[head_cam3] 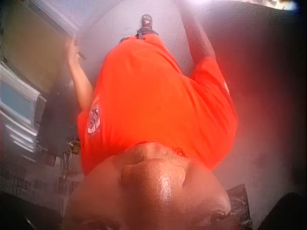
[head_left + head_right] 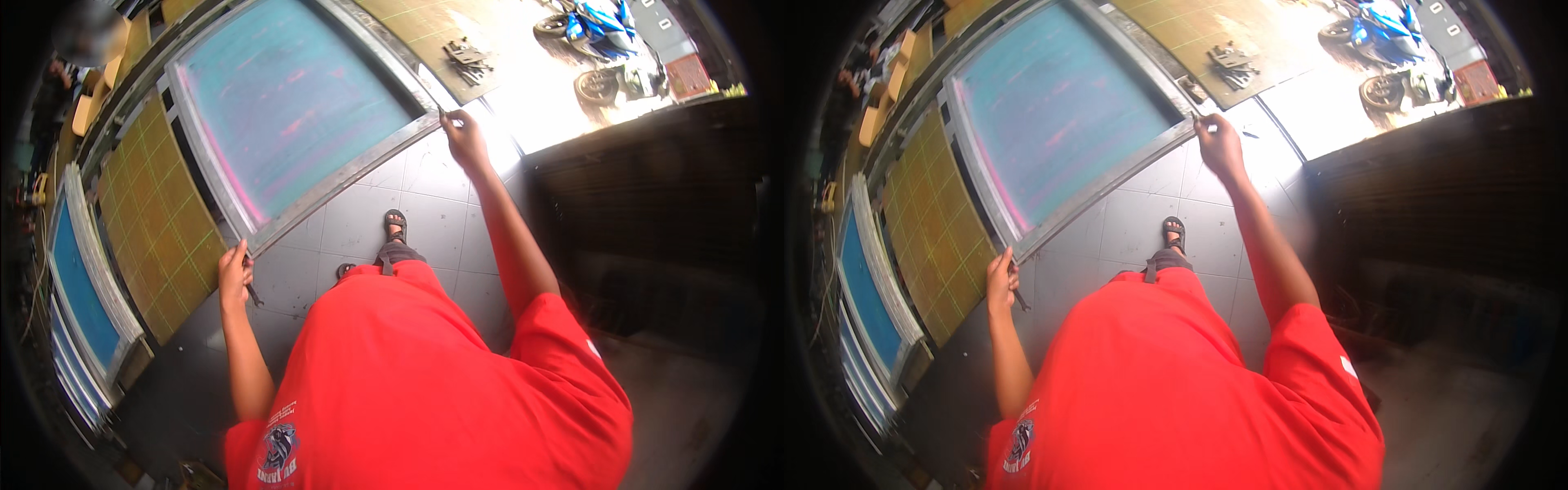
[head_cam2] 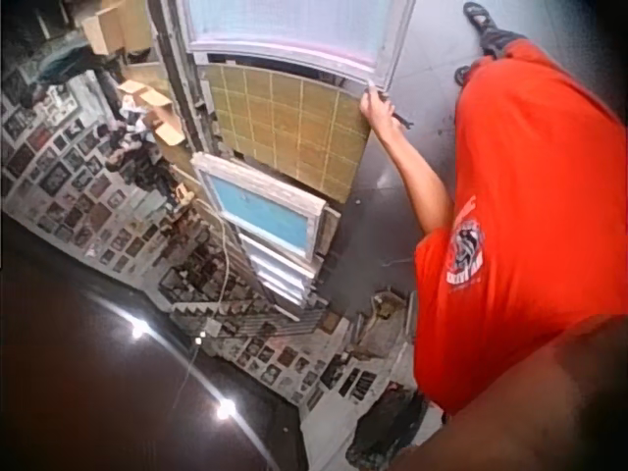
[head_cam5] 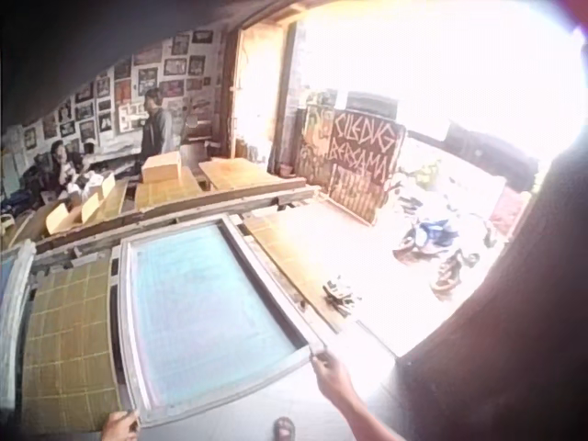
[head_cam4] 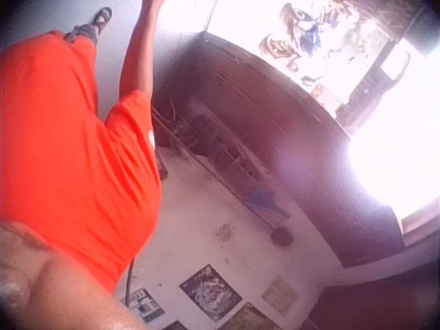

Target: The person picks up a screen printing frame, places it onto a station, and uses a wrench to tighten a metal clamp onto the frame edge.

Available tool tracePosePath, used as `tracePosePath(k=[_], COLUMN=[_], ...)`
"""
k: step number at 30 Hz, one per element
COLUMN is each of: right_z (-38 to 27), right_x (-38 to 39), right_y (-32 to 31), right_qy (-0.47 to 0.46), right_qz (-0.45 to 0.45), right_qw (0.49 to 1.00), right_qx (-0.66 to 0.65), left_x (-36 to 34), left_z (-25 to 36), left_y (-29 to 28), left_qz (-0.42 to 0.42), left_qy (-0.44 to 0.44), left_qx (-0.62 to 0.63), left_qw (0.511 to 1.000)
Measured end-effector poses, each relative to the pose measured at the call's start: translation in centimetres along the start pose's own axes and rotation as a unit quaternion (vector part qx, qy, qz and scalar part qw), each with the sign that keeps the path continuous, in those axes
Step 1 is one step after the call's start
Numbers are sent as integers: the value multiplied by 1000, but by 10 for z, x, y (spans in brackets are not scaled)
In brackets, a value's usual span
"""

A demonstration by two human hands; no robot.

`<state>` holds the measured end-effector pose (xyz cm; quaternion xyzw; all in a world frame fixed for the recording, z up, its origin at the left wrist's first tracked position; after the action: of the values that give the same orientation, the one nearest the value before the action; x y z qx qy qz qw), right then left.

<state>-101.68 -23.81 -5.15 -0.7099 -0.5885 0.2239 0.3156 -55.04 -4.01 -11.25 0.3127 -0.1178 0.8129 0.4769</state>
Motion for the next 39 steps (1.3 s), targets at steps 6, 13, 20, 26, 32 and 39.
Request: tracePosePath(k=[6,13,20,26,32,39], right_z=[41,64,58,-46,1,46], right_x=[-124,-166,-145,-4,-51,-141], right_y=[-47,-36,-55,-35,-19,-14], right_qy=[-8,-100,-168,-94,-75,-108], right_qz=[106,99,218,-324,-84,62], right_qw=[988,977,957,894,981,988], right_qx=[114,158,90,-294,-155,96], left_x=[-1,47,79,3,-14,6], left_z=[-4,25,140,103,84,90], left_y=[-2,23,175,359,423,291], left_qz=[37,168,-184,-258,-224,-38], left_qy=[9,133,133,7,76,297], left_qx=[5,-7,282,378,265,-3], left_qw=[999,977,932,889,935,954])
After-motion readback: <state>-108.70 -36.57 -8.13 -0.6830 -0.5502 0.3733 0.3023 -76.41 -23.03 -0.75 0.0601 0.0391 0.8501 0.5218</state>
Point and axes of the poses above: each hand's wrist, its own x-axis away from the middle knuckle, its own y-axis out of the palm, z = x × y, the point moved 4 cm from there along -x, towards the middle knuckle, and after that the axes turned 11 degrees about x, right-handed, at the moved point
